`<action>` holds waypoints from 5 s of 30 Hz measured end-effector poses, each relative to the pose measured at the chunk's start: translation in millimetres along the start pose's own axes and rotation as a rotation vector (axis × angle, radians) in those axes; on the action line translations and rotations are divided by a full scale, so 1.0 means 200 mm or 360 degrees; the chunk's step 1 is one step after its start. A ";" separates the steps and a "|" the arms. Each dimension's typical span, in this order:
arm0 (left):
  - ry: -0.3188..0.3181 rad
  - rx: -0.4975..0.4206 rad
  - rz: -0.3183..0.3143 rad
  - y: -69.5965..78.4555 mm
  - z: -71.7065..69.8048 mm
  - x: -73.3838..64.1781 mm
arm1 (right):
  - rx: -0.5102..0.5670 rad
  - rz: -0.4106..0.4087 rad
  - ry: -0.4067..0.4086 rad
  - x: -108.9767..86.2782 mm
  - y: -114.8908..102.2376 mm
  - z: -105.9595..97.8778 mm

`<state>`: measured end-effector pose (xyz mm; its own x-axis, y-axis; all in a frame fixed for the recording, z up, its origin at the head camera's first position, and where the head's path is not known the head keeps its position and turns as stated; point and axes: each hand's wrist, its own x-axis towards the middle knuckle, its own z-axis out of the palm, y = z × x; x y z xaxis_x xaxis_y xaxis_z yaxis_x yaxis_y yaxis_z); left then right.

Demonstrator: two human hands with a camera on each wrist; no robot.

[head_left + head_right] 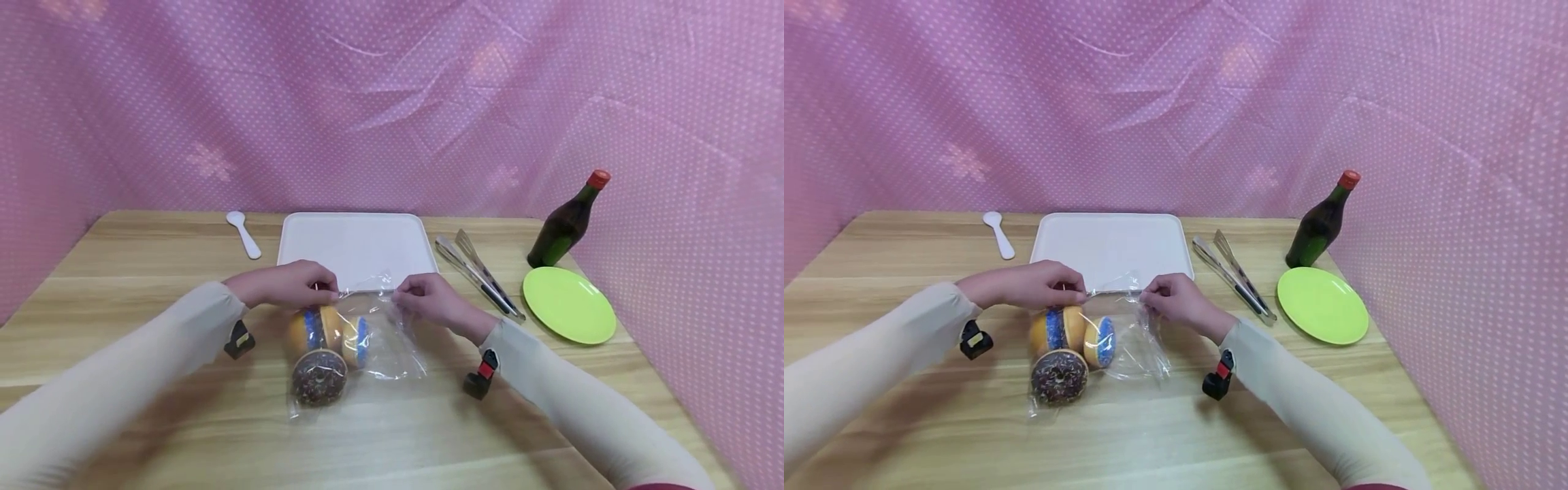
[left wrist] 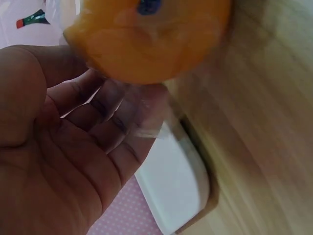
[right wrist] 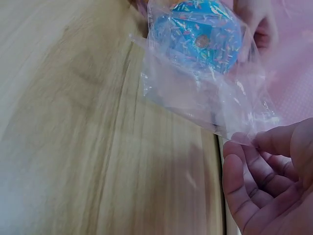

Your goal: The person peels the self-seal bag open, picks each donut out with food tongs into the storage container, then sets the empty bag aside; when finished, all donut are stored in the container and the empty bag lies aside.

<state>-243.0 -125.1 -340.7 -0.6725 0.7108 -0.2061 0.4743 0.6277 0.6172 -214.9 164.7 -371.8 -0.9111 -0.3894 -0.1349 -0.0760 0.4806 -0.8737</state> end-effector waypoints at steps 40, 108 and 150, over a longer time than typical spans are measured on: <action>0.0135 0.0055 0.0162 -0.03 0.07 0.06 | -0.0685 -0.0545 -0.0031 0.12 -0.04 -0.10; 0.0199 0.0128 0.0110 -0.02 0.08 0.04 | -0.0135 -0.0113 -0.0025 -0.11 0.05 -0.19; 0.0230 0.0135 0.0120 -0.03 0.09 0.04 | -0.0284 0.0006 -0.0353 -0.17 0.10 -0.24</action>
<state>-240.6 -118.3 -358.9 -0.7048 0.7079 -0.0466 0.5686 0.6029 0.5596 -204.8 224.7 -363.4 -0.8023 -0.5402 -0.2541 -0.1608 0.6055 -0.7794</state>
